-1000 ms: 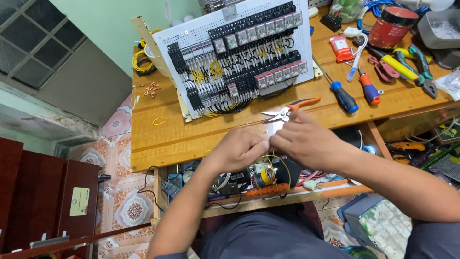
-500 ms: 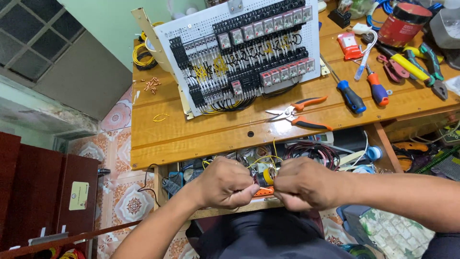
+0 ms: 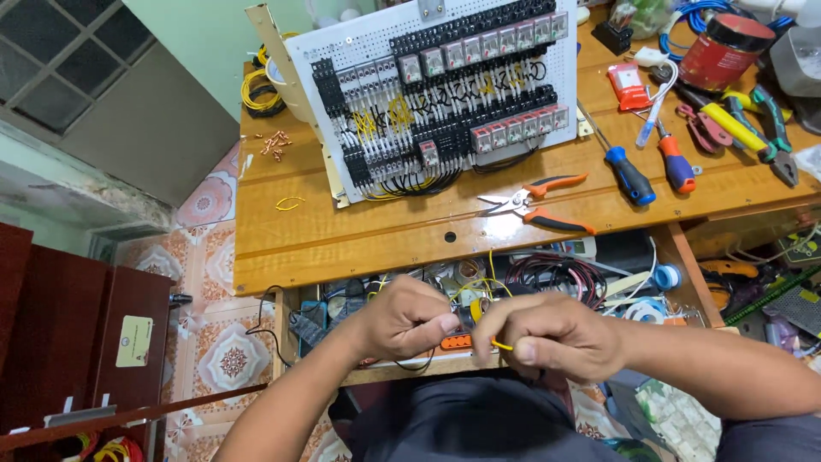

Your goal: Stripping and preparing wires for connection to an electrical control panel

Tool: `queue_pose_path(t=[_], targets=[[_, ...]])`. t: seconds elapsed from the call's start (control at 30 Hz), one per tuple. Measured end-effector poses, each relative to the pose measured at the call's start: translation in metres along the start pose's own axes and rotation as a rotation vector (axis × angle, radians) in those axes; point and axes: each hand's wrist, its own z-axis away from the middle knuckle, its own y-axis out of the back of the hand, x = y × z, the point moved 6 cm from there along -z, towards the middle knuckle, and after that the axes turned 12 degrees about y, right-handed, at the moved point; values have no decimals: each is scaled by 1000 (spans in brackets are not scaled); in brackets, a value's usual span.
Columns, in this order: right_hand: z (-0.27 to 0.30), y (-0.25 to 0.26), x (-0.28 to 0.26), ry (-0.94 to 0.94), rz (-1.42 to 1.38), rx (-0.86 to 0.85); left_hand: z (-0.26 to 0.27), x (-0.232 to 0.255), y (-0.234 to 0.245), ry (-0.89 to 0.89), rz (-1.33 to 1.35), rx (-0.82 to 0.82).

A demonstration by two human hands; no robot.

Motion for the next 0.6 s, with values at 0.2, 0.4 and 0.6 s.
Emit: queue_pose_path(t=[0.2,0.4,0.6], targets=[[11,-12,8,-147,-92,12,17,10,-6,-33,-139,-34],[19,-20,-1,-177,-163,-55,23,21,-14,-13,-75,-88],[18,-22,-13,-169,-53,-140,24,27,-16,-59,-109,-60]])
